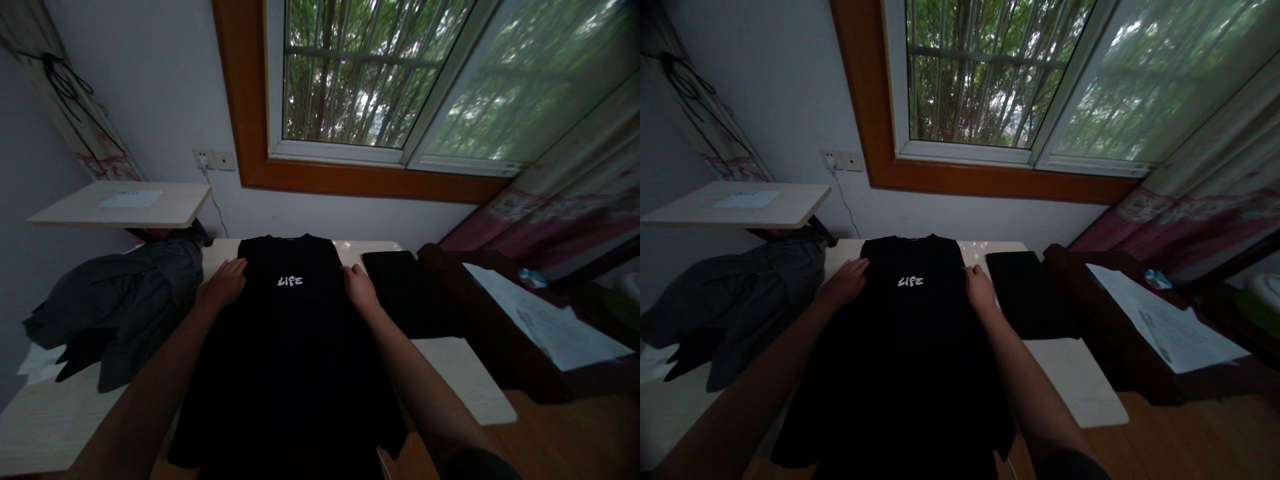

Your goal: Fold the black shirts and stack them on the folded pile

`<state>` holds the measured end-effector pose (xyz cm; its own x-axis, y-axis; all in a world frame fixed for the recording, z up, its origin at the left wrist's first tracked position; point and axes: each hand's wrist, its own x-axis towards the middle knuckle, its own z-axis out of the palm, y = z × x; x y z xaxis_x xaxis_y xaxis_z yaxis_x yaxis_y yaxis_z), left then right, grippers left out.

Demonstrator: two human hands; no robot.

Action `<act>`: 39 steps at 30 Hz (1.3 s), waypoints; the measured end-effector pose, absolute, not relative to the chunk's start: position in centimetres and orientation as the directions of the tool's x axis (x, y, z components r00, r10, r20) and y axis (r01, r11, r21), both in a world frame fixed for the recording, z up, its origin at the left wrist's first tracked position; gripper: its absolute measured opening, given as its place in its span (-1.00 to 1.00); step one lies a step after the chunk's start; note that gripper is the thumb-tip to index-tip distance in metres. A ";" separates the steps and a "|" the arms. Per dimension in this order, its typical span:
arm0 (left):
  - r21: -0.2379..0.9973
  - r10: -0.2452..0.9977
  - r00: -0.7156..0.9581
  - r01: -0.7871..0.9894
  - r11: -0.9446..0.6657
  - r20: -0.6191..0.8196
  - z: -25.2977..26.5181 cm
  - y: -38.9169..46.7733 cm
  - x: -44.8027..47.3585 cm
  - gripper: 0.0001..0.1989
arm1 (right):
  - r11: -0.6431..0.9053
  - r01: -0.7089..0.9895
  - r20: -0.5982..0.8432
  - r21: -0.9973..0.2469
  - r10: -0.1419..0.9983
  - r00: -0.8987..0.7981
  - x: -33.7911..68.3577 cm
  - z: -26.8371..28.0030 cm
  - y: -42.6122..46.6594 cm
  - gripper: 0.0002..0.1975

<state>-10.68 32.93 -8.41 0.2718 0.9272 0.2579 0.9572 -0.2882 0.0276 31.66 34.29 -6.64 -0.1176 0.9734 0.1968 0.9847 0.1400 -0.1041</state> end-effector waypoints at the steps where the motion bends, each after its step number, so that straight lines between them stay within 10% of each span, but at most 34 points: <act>1: 0.026 0.926 0.270 0.958 -0.287 0.262 -8.5 33.3 -10.7 -0.44 | 0.131 0.986 0.196 -0.107 0.975 -0.108 31.6 -6.6 34.7 -0.58; 20: 0.037 0.939 0.183 0.979 -0.202 0.290 -7.9 37.8 -10.5 -0.47 | 0.049 0.997 0.255 -0.063 0.966 -0.032 29.4 -5.1 37.8 -0.58; 29: 0.075 0.906 0.330 0.930 -0.361 0.265 -7.4 36.1 -2.6 -0.48 | 0.496 0.858 0.271 -0.129 0.850 -0.451 21.8 -6.5 37.2 -0.49; 39: 0.085 0.891 0.396 0.903 -0.422 0.223 -7.9 30.9 -1.9 -0.45 | 0.567 0.808 0.223 -0.160 0.818 -0.530 22.2 -7.5 33.2 -0.45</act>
